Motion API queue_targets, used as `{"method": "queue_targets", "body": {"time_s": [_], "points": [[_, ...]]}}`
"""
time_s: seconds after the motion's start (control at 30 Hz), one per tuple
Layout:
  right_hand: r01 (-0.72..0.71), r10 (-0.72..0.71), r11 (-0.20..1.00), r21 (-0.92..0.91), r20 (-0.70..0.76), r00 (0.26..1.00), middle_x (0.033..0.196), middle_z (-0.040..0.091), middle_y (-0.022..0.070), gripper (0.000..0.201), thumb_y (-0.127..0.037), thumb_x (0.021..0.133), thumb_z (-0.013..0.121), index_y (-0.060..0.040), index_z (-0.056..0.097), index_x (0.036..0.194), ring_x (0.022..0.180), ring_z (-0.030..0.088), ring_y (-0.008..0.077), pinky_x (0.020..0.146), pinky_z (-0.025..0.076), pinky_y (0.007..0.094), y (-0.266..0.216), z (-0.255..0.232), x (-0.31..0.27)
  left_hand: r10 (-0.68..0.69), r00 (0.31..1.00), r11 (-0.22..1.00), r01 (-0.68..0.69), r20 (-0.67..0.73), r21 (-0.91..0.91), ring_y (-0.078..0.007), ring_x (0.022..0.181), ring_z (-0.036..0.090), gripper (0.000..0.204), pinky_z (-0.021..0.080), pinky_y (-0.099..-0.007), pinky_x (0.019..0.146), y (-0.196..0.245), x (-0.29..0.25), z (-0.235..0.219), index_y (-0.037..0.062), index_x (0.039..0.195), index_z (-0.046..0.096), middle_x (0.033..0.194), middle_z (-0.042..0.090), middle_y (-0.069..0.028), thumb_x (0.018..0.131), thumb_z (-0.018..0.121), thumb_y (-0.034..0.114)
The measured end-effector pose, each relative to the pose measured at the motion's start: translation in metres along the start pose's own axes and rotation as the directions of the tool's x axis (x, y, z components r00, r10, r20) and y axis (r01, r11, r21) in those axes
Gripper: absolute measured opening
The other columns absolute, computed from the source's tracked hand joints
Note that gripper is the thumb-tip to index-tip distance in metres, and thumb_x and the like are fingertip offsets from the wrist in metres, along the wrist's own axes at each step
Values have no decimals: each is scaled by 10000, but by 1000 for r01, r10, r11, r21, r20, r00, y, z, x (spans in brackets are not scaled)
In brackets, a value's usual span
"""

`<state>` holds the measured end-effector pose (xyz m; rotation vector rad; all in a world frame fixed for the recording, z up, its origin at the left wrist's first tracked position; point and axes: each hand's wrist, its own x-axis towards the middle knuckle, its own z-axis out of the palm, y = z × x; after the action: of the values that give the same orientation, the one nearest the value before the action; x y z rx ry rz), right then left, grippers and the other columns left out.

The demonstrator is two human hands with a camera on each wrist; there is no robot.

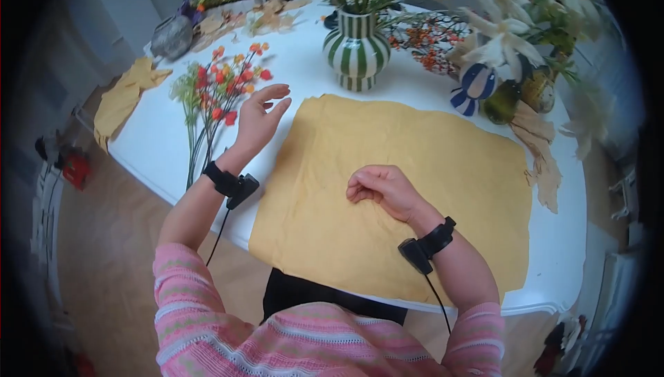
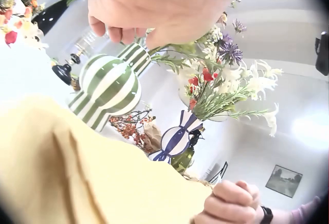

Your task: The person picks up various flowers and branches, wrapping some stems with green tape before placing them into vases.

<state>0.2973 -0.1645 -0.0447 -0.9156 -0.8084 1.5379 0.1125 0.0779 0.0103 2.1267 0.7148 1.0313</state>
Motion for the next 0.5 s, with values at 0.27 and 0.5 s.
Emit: {"method": "queue_targets", "body": {"time_s": [0.27, 0.5], "points": [[43, -45, 997, -60, -36, 998, 896, 659, 109, 234, -165, 968, 536, 43, 640, 943, 836, 642, 177, 793, 532, 308, -7, 8, 0, -138, 952, 916, 228, -273, 330, -273, 1023, 644, 341, 487, -351, 881, -55, -56, -113, 1, 1099, 665, 1111, 673, -154, 821, 683, 196], [63, -68, 995, -72, -70, 995, 888, 656, 108, 250, -192, 973, 537, 36, 635, 939, 834, 641, 178, 799, 529, 316, -5, 9, 0, -430, 887, 719, 450, -170, 529, -241, 910, 652, 435, 497, -332, 832, -86, -79, -141, -9, 1158, 631, 990, 692, -146, 788, 701, 207]]}}
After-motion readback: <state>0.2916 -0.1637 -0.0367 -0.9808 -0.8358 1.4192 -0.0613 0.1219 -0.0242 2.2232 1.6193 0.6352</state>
